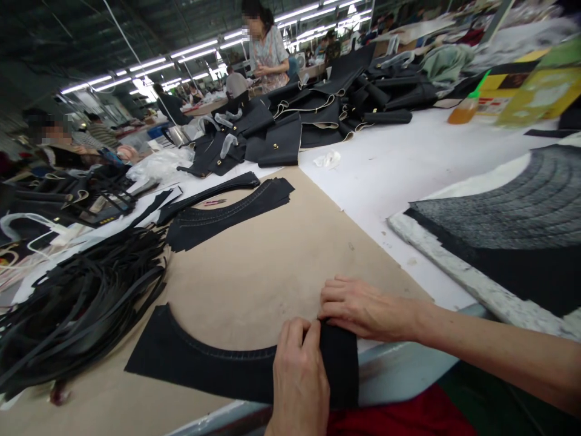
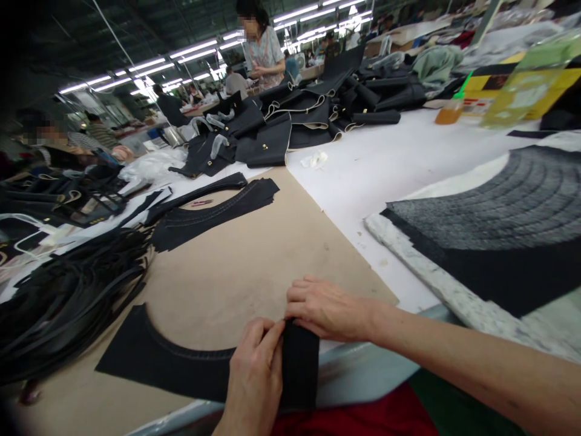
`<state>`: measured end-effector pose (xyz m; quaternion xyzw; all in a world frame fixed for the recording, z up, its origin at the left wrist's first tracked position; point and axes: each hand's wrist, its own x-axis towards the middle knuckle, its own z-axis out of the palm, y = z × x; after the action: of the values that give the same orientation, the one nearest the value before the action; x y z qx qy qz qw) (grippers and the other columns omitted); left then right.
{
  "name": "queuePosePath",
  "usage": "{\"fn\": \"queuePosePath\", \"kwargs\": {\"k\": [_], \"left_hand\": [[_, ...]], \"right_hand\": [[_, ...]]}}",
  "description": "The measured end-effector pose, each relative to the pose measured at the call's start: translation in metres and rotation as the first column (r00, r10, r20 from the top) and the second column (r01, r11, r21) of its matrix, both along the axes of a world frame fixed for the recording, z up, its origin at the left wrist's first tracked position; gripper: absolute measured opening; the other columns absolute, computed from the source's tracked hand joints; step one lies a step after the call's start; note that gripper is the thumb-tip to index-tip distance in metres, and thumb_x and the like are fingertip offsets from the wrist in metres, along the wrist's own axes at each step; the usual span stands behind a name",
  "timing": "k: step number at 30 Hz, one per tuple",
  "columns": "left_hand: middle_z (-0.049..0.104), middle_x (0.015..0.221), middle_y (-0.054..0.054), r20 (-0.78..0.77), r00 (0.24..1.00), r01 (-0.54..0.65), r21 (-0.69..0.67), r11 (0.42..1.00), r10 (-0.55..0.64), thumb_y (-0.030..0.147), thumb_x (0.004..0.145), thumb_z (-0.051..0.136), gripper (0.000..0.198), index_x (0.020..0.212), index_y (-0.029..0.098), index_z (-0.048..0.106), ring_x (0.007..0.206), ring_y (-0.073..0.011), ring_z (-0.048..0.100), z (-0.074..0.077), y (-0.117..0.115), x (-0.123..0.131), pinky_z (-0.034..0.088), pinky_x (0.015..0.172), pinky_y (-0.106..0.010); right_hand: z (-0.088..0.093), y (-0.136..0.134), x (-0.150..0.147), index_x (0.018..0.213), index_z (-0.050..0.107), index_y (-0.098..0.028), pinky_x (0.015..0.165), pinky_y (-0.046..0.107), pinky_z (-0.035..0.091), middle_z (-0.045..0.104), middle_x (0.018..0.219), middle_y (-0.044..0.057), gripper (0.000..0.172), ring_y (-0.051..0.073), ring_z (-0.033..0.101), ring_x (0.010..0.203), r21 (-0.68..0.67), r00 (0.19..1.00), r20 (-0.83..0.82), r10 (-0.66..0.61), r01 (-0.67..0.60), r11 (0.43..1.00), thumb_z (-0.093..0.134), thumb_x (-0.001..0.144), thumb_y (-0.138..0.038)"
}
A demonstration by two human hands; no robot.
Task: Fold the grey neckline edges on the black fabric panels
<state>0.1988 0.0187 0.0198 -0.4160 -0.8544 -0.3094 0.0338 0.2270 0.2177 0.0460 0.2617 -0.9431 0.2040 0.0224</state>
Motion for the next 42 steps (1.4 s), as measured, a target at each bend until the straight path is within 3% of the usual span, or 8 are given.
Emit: {"fn": "queuePosePath", "kwargs": {"k": [4, 19, 26, 29, 35, 42], "left_hand": [[0.058, 0.088, -0.006, -0.099, 0.994, 0.049, 0.005, 0.999, -0.048, 0.002, 0.089, 0.038, 0.035, 0.113, 0.015, 0.059, 0.081, -0.0196, 0.055, -0.009, -0.001, 0.004, 0.051, 0.073, -0.034], [0.054, 0.094, -0.009, -0.104, 0.994, 0.044, 0.034, 0.998, -0.04, 0.004, 0.09, 0.037, 0.039, 0.121, 0.017, 0.056, 0.087, -0.0203, 0.054, -0.017, -0.003, 0.005, 0.053, 0.075, -0.036], [0.053, 0.116, -0.015, -0.308, 0.944, 0.091, -0.111, 0.99, -0.121, 0.003, 0.086, 0.038, 0.045, 0.128, 0.013, 0.053, 0.102, -0.0256, 0.052, -0.03, -0.011, 0.002, 0.053, 0.086, -0.041], [0.056, 0.116, -0.015, -0.367, 0.912, 0.133, -0.161, 0.978, -0.184, 0.004, 0.086, 0.038, 0.046, 0.13, 0.009, 0.051, 0.103, -0.0266, 0.052, -0.033, -0.014, 0.001, 0.052, 0.085, -0.041], [0.059, 0.109, -0.014, -0.359, 0.919, 0.13, -0.118, 0.984, -0.164, 0.001, 0.086, 0.035, 0.045, 0.13, 0.004, 0.049, 0.096, -0.0253, 0.053, -0.028, -0.009, 0.003, 0.048, 0.084, -0.04], [0.06, 0.105, -0.012, -0.269, 0.955, 0.107, -0.085, 0.991, -0.126, 0.0, 0.085, 0.035, 0.049, 0.133, 0.007, 0.045, 0.092, -0.0233, 0.052, -0.02, -0.005, 0.008, 0.047, 0.083, -0.038]], "right_hand": [[-0.001, 0.003, 0.003, 0.094, 0.06, -0.019, 0.073, 0.033, 0.034, 0.058, 0.087, 0.004, 0.015, 0.018, 0.047, 0.08, 0.072, 0.999, -0.042, 0.014, -0.011, 0.997, 0.046, 0.093, -0.014], [-0.01, 0.006, 0.01, 0.104, 0.062, -0.017, 0.075, 0.034, 0.035, 0.059, 0.091, 0.006, 0.027, 0.019, 0.047, 0.081, 0.004, 0.997, -0.075, 0.005, -0.004, 1.0, 0.038, 0.094, -0.012], [-0.014, 0.008, 0.014, 0.111, 0.061, -0.017, 0.079, 0.035, 0.037, 0.06, 0.097, 0.008, 0.032, 0.02, 0.048, 0.087, -0.036, 0.998, -0.056, 0.001, -0.003, 0.999, 0.037, 0.091, -0.009], [-0.015, 0.01, 0.018, 0.113, 0.06, -0.016, 0.082, 0.036, 0.038, 0.059, 0.1, 0.009, 0.034, 0.021, 0.048, 0.09, -0.056, 0.999, -0.035, -0.011, 0.009, 0.998, 0.037, 0.09, -0.007], [-0.014, 0.016, 0.024, 0.111, 0.06, -0.017, 0.087, 0.037, 0.039, 0.059, 0.105, 0.009, 0.038, 0.021, 0.049, 0.095, -0.129, 0.995, 0.001, -0.095, 0.095, 0.987, 0.038, 0.085, -0.001], [-0.016, 0.01, 0.03, 0.115, 0.061, -0.017, 0.086, 0.037, 0.042, 0.059, 0.104, 0.011, 0.035, 0.021, 0.05, 0.096, -0.257, 0.973, 0.032, -0.228, 0.228, 0.939, 0.034, 0.094, -0.009]]}}
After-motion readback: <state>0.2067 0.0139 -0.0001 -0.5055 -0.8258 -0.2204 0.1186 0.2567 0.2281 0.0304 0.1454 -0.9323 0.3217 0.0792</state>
